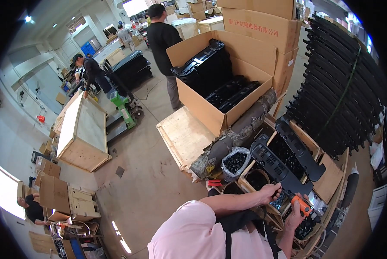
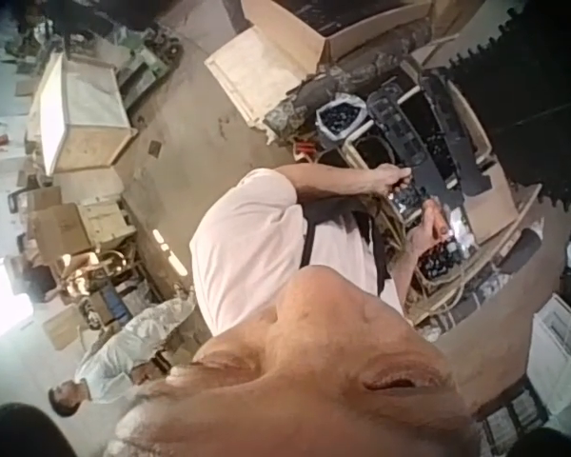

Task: Assembling plastic housings by inserting screws using a power screwdriver.

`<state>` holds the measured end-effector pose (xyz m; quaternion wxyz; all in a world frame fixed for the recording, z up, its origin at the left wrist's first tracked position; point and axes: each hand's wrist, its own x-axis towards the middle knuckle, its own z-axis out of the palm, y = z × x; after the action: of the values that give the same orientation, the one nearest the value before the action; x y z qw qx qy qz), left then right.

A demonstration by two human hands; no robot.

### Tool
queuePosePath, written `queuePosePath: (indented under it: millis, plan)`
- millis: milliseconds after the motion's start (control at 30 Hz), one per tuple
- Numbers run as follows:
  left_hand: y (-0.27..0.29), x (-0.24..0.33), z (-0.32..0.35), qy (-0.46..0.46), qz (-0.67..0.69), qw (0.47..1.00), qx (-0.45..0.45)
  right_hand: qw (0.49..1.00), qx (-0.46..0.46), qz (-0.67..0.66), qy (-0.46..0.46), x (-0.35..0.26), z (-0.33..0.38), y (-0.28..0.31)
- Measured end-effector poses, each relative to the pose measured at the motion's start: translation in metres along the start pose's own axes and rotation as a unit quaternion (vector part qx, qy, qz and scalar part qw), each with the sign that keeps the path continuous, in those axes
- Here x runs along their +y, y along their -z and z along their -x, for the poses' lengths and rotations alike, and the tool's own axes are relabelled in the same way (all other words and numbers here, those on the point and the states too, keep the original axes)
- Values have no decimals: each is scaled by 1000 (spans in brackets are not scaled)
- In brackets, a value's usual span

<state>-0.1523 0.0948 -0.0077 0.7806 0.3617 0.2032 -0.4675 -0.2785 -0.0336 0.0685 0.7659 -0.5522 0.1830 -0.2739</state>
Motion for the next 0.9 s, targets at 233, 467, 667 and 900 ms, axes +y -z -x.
queuePosePath:
  millis: [233, 467, 667, 900]
  plan:
    - [4, 0, 0, -2, 20, 1000, 15, 1000, -11, -12, -3, 5, 3, -7]
    - [9, 2, 1, -22, 86, 996, -6, 999, -26, -23, -2, 6, 0, -15]
    - [4, 4, 9, -35, 101, 994, -14, 999, -28, -22, 8, 6, -1, -16]
    - [6, 3, 6, -18, 98, 995, 17, 999, -35, 14, 8, 11, -2, -10]
